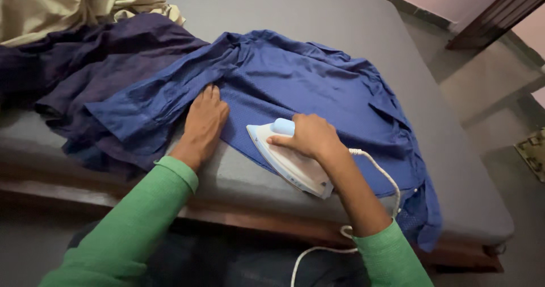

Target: The person irons a blue button-down shirt on a table. They smooth the fabric with their hands, use a white iron to press the main body and sleeves, and adjust the shirt's position to ensure even coverage.

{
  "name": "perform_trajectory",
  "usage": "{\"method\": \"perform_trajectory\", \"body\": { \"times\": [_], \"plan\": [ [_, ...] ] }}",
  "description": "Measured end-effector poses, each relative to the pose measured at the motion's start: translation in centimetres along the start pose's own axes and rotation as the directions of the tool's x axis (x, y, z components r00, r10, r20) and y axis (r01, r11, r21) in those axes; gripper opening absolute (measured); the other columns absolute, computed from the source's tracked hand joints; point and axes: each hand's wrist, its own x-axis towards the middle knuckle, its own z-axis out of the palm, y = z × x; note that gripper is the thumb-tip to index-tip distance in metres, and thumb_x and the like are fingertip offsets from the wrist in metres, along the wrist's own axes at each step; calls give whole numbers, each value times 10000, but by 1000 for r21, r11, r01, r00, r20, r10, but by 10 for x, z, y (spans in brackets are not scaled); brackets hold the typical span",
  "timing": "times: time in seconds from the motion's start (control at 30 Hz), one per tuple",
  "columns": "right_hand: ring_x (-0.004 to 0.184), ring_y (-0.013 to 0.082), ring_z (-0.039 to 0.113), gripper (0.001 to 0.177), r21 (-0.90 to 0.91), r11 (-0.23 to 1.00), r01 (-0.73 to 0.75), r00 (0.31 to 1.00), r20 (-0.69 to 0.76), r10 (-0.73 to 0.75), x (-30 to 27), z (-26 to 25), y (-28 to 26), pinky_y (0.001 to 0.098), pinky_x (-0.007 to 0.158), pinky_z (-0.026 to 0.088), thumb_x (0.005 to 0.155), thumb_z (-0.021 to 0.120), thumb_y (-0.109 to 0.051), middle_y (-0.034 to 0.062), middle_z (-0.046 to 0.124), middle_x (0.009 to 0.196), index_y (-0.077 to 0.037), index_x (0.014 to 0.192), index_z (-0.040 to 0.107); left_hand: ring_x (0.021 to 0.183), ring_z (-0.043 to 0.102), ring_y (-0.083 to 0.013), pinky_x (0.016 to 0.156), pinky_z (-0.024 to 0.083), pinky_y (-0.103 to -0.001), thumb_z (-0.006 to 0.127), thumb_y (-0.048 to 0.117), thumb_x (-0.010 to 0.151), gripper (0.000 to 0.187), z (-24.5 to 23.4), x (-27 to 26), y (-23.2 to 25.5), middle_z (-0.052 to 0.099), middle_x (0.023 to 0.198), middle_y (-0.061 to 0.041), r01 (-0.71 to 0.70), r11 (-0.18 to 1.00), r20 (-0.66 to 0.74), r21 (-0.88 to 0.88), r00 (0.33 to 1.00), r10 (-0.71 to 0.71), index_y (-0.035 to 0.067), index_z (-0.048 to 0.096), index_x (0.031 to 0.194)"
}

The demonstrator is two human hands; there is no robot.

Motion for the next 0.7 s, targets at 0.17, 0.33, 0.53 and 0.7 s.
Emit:
{"method": "perform_trajectory", "body": {
  "times": [0.17, 0.33, 0.53, 0.7],
  "plan": [
    [877, 393, 752, 841, 196, 980, 42, 997, 60, -55, -2, -9, 4, 470, 805, 587, 690, 760, -638, 259, 741, 957, -10, 1226, 603, 1147, 636, -336, 1027, 495, -440, 566, 77, 908, 182, 0, 12, 11, 718, 1105, -155, 165, 870, 184, -465, 979, -88, 42, 715, 1007],
    [877, 355, 745, 735, 239, 966, 99, 992, 57, -116, 0, -14, 1, 430, 794, 579, 760, 789, -532, 235, 735, 991, -25, 1250, 582, 1229, 592, -381, 1055, 444, -486, 556, 116, 949, 262, 7, 6, 21, 685, 1288, -178, 181, 831, 112, -526, 983, -144, 38, 711, 1146],
    [979, 419, 696, 758, -59, 997, 55, 997, 51, -52, 19, -14, -13, 525, 822, 534, 820, 686, -671, 234, 725, 1047, -71, 1271, 575, 1356, 506, -372, 1129, 363, -525, 523, 149, 978, 406, 10, 4, 19, 580, 1449, -191, 161, 929, 213, -334, 973, -91, 4, 612, 1347],
    [1015, 447, 692, 767, -87, 994, 67, 998, -1, -68, 42, -6, -19, 541, 867, 533, 839, 650, -696, 252, 724, 1072, -45, 1241, 600, 1386, 487, -372, 1155, 345, -519, 509, 178, 1014, 420, 10, 3, 22, 559, 1473, -194, 183, 941, 244, -286, 963, -113, -8, 585, 1384]
  ]
}}
